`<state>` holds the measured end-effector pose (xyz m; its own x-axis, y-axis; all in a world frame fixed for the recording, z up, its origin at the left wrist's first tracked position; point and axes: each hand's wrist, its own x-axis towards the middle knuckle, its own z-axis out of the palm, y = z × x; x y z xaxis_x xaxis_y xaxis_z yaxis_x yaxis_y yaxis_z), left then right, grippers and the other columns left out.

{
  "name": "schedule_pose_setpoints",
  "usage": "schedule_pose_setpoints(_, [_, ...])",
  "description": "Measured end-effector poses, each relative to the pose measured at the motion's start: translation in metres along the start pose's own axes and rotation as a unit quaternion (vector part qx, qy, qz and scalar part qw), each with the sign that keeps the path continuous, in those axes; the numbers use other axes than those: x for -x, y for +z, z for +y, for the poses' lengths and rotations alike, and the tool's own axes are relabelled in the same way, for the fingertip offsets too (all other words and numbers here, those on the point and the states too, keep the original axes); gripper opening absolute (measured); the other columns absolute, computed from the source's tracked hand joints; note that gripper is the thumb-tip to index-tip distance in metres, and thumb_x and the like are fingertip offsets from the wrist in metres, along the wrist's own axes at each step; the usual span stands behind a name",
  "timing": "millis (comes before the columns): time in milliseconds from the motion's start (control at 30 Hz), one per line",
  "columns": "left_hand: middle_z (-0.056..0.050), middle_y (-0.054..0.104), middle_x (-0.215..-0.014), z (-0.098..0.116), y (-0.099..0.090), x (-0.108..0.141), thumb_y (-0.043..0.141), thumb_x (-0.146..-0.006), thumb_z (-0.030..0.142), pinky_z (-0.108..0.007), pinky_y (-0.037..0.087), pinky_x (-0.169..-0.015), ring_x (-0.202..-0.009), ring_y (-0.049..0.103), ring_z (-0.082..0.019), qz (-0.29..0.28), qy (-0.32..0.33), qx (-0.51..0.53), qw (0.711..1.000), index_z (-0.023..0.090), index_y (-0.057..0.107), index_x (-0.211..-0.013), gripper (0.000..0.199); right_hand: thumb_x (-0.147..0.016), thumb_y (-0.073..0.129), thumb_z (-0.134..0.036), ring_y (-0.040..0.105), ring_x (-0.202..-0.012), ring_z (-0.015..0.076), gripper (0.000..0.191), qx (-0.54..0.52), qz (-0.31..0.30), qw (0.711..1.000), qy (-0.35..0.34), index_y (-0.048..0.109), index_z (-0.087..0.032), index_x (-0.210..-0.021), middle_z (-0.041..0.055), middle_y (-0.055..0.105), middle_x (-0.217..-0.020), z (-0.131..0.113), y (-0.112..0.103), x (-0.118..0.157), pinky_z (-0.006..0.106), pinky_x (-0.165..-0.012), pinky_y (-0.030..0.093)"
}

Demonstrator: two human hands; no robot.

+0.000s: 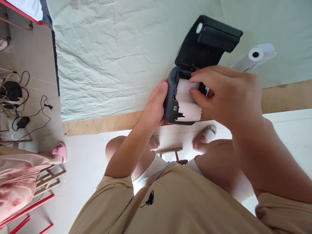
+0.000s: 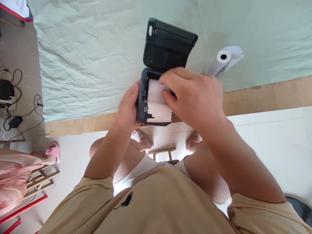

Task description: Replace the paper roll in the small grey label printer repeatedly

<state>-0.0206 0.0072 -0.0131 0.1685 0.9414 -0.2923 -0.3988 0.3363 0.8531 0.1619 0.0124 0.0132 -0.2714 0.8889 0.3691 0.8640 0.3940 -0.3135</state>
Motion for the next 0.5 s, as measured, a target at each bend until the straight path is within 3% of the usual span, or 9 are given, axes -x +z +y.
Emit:
schedule_pose_setpoints(100, [0.004, 0.066, -0.079, 0.001, 0.001, 0.001, 0.053, -0.103, 0.028, -0.019, 0.054, -0.069, -0.07, 0.062, -0.008, 0.008, -0.006, -0.005, 1.0, 0.024, 0.074, -0.103, 0.022, -0.092, 0.058, -0.032, 0.059, -0.068, 0.0115, 0.018, 0.047, -0.069, 0.996, 0.032, 0.074, -0.029, -0.101, -0.0051, 0.077, -0.115, -0.005, -0.008, -0.001, 0.028, -0.06, 0.026])
schedule_pose_setpoints(300, [0.003, 0.068, -0.079, -0.002, -0.001, 0.0, 0.057, -0.101, 0.03, -0.017, 0.053, -0.071, -0.077, 0.065, -0.009, 0.007, 0.014, -0.03, 0.999, 0.023, 0.076, -0.101, 0.021, -0.089, 0.065, -0.032, 0.039, -0.056, 0.0104, 0.016, 0.084, -0.185, 0.977, 0.066, 0.069, -0.027, -0.103, -0.0019, 0.066, -0.076, -0.015, -0.016, -0.007, 0.028, -0.057, 0.018])
schedule_pose_setpoints(400, [0.001, 0.076, -0.091, -0.005, -0.003, -0.001, 0.057, -0.102, 0.036, -0.022, 0.058, -0.082, -0.095, 0.073, -0.014, -0.007, 0.017, -0.019, 1.0, 0.022, 0.075, -0.1, 0.023, -0.085, 0.066, -0.028, 0.046, -0.058, 0.0108, 0.026, -0.002, -0.181, 0.981, 0.076, 0.069, -0.029, -0.111, -0.0034, 0.062, -0.07, -0.016, -0.024, -0.006, 0.028, -0.058, 0.028])
schedule_pose_setpoints(500, [-0.001, 0.08, -0.097, -0.008, -0.003, -0.003, 0.051, -0.104, 0.043, -0.026, 0.062, -0.086, -0.107, 0.077, -0.019, -0.02, 0.011, 0.035, 0.999, 0.023, 0.074, -0.103, 0.031, -0.083, 0.066, -0.035, 0.052, -0.06, 0.0094, 0.033, -0.144, -0.091, 0.983, 0.071, 0.068, -0.032, -0.116, -0.0036, 0.065, -0.081, 0.004, -0.035, 0.0, 0.026, -0.058, 0.036])
